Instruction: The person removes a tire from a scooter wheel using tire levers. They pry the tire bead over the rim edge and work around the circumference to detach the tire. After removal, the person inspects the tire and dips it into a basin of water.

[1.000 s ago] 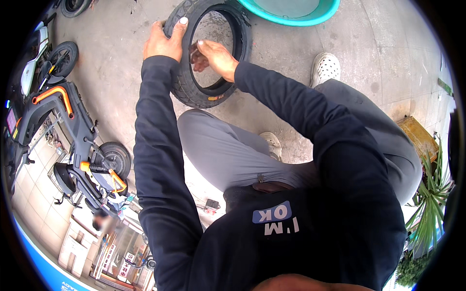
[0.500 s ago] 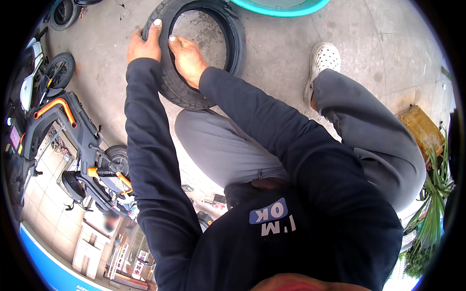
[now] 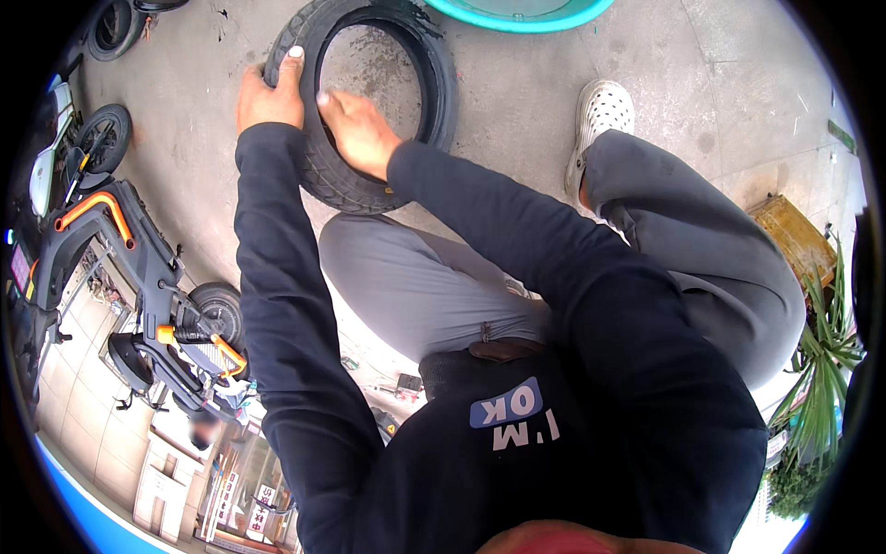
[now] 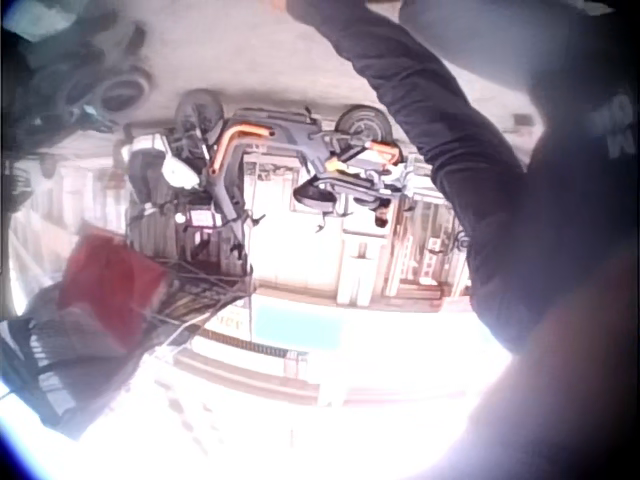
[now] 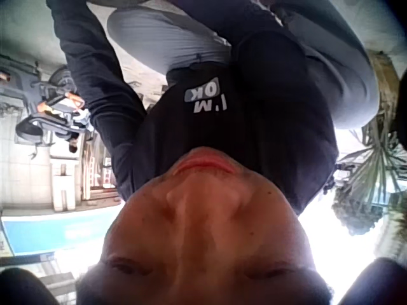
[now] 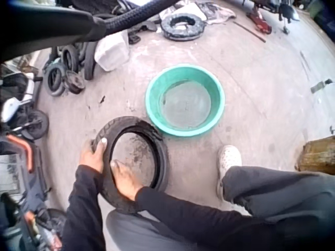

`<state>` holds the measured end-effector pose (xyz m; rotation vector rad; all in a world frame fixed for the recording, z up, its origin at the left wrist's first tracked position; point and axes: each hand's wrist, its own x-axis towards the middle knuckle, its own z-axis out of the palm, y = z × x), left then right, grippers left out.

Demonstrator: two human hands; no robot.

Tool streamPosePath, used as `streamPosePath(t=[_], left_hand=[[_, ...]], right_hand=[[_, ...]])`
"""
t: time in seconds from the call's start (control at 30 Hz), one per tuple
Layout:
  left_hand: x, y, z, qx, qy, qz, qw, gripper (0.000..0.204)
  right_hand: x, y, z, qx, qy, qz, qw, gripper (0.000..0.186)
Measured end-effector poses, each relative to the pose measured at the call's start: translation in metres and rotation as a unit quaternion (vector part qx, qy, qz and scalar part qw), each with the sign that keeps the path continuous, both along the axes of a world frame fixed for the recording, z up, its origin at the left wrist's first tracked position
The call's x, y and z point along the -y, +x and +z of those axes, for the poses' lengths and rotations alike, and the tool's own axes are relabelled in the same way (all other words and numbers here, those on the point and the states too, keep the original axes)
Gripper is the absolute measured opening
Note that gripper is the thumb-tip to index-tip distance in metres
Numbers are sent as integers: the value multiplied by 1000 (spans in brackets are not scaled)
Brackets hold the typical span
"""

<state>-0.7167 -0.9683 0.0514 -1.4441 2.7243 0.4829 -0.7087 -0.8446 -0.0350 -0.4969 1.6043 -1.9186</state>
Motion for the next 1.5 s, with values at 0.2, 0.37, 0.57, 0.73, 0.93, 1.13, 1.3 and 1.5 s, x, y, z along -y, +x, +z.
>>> streamPosePath(t=[0.2,0.37,0.57,0.73,0.93,1.13,1.3,1.5], left_hand=[[18,-12,-17,-27,-7,-66,997,83],[2,-20,-20,-36,-13,-111,993,87],[-7,-19,-9,-9,-7,-86,996,87],[-11,17,25,-361,388,71,845,87],[-106,125,-26,-261,190,12,946,108],[-87,84,19,-324,195,100,920,66],[-47,27,29,-249,252,84,931,89],[-39,19,20,-278,244,86,925,69]], right_hand=[[-98,12,-95,-267,65,356,893,22],[-86,-127,-165,-683,72,430,586,17],[-43,-212,-97,-814,54,342,466,31],[-66,-268,-98,-519,419,113,737,38],[-113,-345,-217,-10,537,-12,844,34],[-89,-316,-189,-249,510,-52,822,32],[-72,-184,-121,-393,320,59,860,65],[-1,-108,-111,-478,194,-22,856,66]])
